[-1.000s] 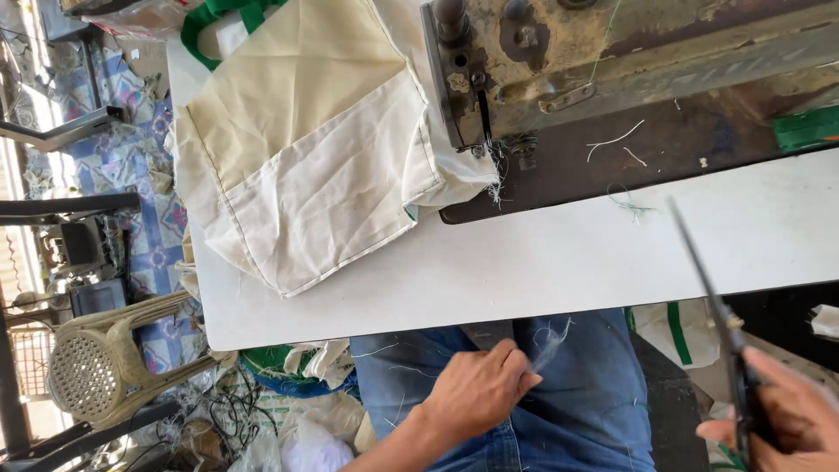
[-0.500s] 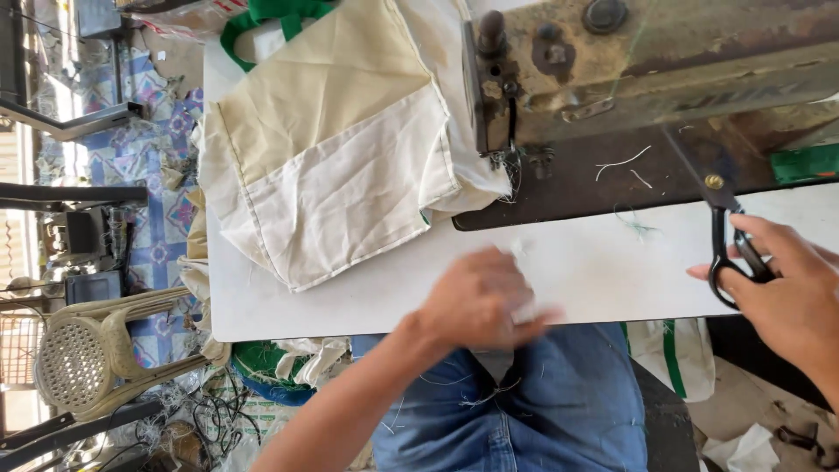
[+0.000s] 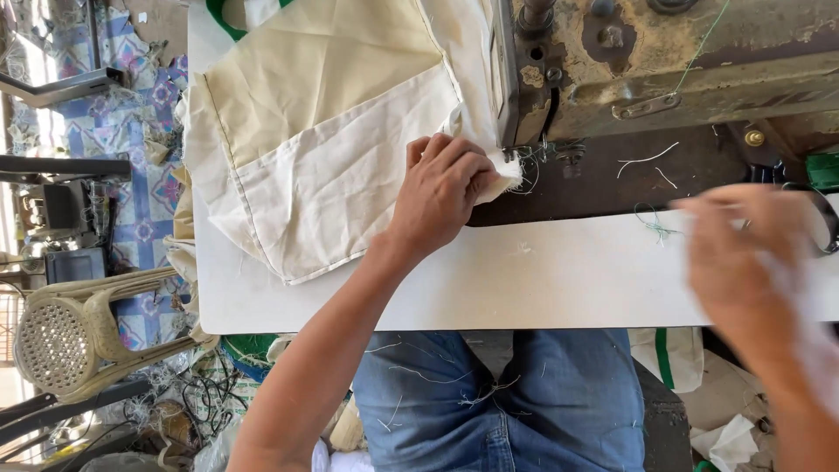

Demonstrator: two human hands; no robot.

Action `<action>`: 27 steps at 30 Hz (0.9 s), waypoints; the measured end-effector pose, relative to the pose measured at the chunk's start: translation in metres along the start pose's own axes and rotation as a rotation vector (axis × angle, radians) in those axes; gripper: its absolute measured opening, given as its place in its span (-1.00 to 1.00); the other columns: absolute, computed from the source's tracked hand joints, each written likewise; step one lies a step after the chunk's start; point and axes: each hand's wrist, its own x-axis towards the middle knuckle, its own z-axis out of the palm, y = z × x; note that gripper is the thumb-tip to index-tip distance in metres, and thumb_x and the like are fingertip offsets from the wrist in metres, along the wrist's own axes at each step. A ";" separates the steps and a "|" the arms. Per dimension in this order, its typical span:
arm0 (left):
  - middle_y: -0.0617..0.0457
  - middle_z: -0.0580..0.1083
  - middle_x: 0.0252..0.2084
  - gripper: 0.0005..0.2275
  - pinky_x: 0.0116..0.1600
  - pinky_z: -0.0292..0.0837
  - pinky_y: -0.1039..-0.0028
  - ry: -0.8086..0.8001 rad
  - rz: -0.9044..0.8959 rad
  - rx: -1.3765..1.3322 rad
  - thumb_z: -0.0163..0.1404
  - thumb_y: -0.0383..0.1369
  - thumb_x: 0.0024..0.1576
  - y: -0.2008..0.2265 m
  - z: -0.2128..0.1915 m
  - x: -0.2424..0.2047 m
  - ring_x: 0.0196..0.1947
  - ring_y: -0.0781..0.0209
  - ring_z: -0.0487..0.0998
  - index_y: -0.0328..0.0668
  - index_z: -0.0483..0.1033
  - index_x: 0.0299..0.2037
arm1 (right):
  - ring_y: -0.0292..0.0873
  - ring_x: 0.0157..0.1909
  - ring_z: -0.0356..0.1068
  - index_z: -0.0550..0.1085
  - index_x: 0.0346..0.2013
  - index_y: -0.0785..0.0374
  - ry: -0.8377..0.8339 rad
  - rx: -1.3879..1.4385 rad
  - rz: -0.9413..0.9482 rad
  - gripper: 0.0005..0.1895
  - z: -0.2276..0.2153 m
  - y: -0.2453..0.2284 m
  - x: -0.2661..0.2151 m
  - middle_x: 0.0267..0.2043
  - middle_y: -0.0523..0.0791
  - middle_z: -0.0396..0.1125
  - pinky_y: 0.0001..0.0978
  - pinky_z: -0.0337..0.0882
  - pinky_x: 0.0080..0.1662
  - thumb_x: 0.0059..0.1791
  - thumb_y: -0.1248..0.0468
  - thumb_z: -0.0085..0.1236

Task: The person is preparing a tote bag for sewing by aligning the fabric edges and trimming loose threads with scissors at a sewing station.

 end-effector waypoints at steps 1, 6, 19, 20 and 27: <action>0.12 0.42 -0.28 -0.84 0.06 0.12 0.29 -0.002 0.005 -0.002 -0.05 -0.40 0.32 -0.004 0.002 0.000 -0.28 0.09 0.33 -0.13 0.47 -0.33 | -0.01 -0.03 0.35 0.62 0.08 0.08 0.001 -0.002 0.005 -0.64 0.005 -0.025 0.019 0.11 -0.10 0.38 -0.09 0.35 0.13 0.08 0.55 0.26; 0.16 0.48 -0.39 -0.78 0.11 0.27 0.24 -0.079 -0.303 -0.112 -0.01 -0.14 0.29 -0.018 0.011 0.001 -0.23 0.13 0.51 -0.02 0.53 -0.30 | -0.17 -0.20 0.40 0.62 -0.18 0.00 0.261 0.500 -0.029 -0.91 0.058 -0.108 0.084 -0.30 -0.29 0.32 -0.31 0.42 -0.06 0.06 0.30 0.29; 0.19 0.47 -0.20 -0.97 0.21 0.13 0.14 0.135 0.082 0.093 0.19 -0.32 0.09 -0.014 0.005 -0.014 -0.11 0.18 0.47 0.07 0.62 -0.37 | -0.03 -0.23 0.32 0.62 -0.15 0.10 0.176 0.418 -0.106 -0.85 0.065 -0.113 0.101 -0.25 -0.13 0.31 -0.20 0.29 -0.14 0.00 0.26 0.22; 0.17 0.48 -0.17 -0.85 0.25 0.07 0.04 0.110 0.099 0.113 0.23 -0.20 0.00 -0.013 0.003 -0.015 -0.06 0.16 0.45 0.04 0.63 -0.31 | -0.01 -0.19 0.31 0.62 -0.08 0.11 0.156 0.438 -0.130 -0.78 0.064 -0.110 0.102 -0.22 -0.12 0.31 -0.18 0.28 -0.12 -0.01 0.27 0.23; 0.14 0.54 -0.23 -0.92 0.33 0.00 -0.05 0.132 0.114 0.175 0.23 -0.40 0.05 -0.013 0.010 -0.016 -0.10 0.17 0.53 -0.01 0.62 -0.29 | 0.04 -0.18 0.30 0.61 0.03 0.02 0.099 0.473 -0.237 -0.77 0.078 -0.084 0.104 -0.20 -0.09 0.35 -0.15 0.26 -0.06 0.07 0.21 0.26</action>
